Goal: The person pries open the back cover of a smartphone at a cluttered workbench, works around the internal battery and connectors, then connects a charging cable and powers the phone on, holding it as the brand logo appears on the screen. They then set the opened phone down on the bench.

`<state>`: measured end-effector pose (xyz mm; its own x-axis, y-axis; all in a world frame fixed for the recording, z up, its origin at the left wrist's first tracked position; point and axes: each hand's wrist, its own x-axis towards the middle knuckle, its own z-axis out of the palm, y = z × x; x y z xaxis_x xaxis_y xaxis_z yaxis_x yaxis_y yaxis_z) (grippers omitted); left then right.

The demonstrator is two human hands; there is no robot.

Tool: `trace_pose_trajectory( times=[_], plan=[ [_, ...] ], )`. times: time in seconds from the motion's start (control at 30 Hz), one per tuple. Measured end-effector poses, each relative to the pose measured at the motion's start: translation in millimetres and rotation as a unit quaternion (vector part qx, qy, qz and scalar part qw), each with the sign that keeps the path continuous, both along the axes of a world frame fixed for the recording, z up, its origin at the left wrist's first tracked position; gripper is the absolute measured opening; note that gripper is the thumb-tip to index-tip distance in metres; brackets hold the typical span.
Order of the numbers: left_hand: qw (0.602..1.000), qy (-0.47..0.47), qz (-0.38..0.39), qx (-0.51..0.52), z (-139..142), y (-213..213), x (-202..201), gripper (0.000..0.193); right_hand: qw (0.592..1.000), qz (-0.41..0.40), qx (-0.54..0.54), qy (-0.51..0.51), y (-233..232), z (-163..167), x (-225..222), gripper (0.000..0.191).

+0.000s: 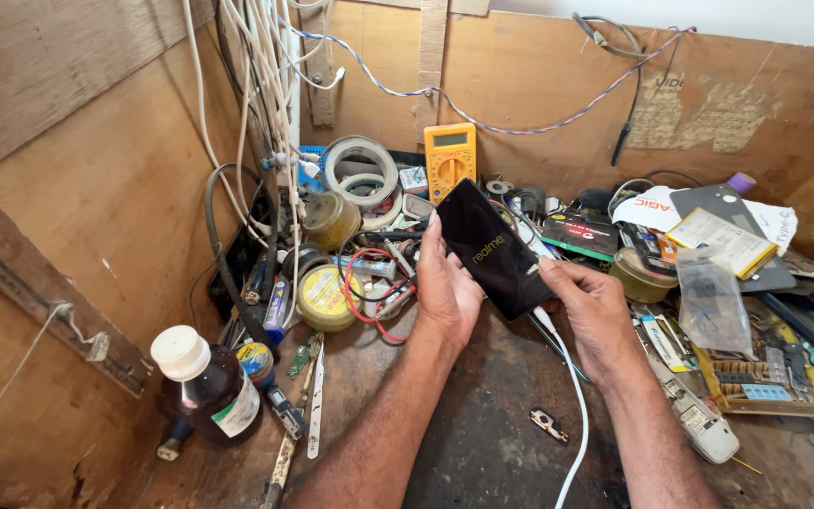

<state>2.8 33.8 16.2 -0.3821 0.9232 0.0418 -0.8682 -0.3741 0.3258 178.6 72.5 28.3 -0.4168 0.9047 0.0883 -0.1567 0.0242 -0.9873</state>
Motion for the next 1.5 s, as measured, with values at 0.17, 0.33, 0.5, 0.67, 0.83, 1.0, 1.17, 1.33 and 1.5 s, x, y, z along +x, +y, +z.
trace_pose_trajectory(
  times=[0.17, 0.33, 0.5, 0.67, 0.83, 1.0, 1.17, 1.33, 1.5],
  plan=[
    [1.000, 0.000, -0.006, 0.000, -0.8, 1.0, 1.0, 0.058, 1.000, 0.008, -0.005, 0.013, -0.1, 1.1, 0.0, 0.027],
    [1.000, -0.007, -0.005, 0.017, -3.5, 2.2, -0.6, 0.058, 1.000, 0.003, 0.003, 0.001, 0.3, 0.1, 0.0, 0.027],
    [1.000, -0.006, -0.004, 0.009, -2.9, 2.3, -0.5, 0.057, 1.000, 0.003, 0.002, -0.003, 0.8, 0.0, -0.7, 0.027],
    [1.000, -0.006, -0.010, -0.002, -1.9, 1.4, -0.4, 0.060, 1.000, 0.008, -0.005, 0.007, -1.8, 2.1, -1.5, 0.028],
    [1.000, 0.007, -0.001, 0.027, -3.2, -0.1, 0.4, 0.061, 0.999, 0.023, -0.013, 0.024, -2.9, 3.5, -0.9, 0.029],
    [1.000, 0.000, -0.002, 0.000, -2.1, 1.2, -1.0, 0.059, 1.000, 0.010, 0.004, 0.013, -1.8, 2.2, -0.9, 0.027],
    [1.000, -0.004, -0.008, 0.005, -1.9, 2.0, -1.6, 0.058, 1.000, 0.008, 0.008, 0.011, -2.0, 1.6, 0.0, 0.027],
    [1.000, -0.005, -0.017, 0.011, -2.0, 2.1, -0.2, 0.059, 1.000, 0.005, 0.017, 0.004, -2.1, 2.8, -1.0, 0.027],
    [0.999, 0.001, -0.012, 0.033, -3.0, 1.5, -0.8, 0.060, 1.000, 0.011, 0.007, 0.013, -3.2, 3.5, -0.4, 0.027]
  ],
)
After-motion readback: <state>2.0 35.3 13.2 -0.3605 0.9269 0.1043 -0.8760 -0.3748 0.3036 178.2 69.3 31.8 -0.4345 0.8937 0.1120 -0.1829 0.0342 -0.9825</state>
